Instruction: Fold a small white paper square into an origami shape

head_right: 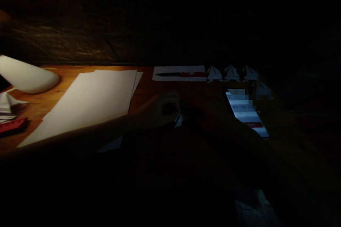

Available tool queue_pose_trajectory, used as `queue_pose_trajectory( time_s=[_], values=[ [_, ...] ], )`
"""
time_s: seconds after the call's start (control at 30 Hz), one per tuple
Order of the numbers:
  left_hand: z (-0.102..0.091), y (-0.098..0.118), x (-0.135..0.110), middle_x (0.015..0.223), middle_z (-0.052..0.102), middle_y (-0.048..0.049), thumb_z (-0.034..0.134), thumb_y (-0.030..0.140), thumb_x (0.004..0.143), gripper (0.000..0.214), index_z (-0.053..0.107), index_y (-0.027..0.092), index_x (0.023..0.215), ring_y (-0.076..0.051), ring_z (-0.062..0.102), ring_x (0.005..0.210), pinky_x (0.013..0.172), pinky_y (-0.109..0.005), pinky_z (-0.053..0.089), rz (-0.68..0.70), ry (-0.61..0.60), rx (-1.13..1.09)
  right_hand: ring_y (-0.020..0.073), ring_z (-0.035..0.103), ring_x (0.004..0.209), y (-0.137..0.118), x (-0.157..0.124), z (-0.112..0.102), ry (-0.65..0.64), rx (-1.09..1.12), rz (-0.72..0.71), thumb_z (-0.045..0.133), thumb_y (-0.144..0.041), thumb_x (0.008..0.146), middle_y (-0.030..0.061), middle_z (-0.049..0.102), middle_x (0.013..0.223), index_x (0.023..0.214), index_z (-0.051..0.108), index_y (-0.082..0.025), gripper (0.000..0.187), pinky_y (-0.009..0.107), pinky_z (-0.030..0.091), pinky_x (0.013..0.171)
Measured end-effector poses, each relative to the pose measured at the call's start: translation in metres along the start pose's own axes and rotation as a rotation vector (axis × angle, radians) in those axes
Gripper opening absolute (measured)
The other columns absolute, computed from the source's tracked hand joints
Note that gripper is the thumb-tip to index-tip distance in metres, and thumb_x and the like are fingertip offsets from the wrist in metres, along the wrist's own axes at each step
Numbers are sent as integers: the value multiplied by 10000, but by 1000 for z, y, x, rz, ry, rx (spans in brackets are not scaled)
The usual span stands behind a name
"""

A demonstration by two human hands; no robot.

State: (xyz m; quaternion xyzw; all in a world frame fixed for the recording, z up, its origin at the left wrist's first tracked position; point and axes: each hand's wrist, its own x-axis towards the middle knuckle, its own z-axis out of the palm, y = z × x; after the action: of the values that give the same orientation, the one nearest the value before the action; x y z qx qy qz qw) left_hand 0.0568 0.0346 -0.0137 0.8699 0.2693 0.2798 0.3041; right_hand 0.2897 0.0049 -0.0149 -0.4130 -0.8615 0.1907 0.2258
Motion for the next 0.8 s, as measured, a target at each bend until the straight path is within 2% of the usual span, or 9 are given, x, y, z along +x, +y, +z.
queue_pose_trajectory(
  time_s=[0.2,0.53,0.8],
  values=[
    [-2,-1,0,938,616,-50,635,111,799,38,656,142,806,-147,599,844,744,-288,476,16,-13,-5,289,677,1113,3,0,2,-7,43,-12,613,-123,802,45,703,1260,1277,656,-295,507,455,542,956],
    [-3,-3,0,943,622,-45,638,103,808,61,670,152,827,-148,605,862,750,-290,476,15,-25,-37,279,681,1068,-2,2,-4,-48,-21,-18,599,-116,804,67,715,1216,1233,670,-246,454,424,532,917],
    [-4,-3,-1,968,625,-48,638,89,798,95,669,170,838,-158,614,896,783,-308,493,5,-26,-39,270,685,1069,-8,3,-5,-51,7,13,600,-94,796,54,720,1206,1191,682,-253,433,412,535,923]
  ],
)
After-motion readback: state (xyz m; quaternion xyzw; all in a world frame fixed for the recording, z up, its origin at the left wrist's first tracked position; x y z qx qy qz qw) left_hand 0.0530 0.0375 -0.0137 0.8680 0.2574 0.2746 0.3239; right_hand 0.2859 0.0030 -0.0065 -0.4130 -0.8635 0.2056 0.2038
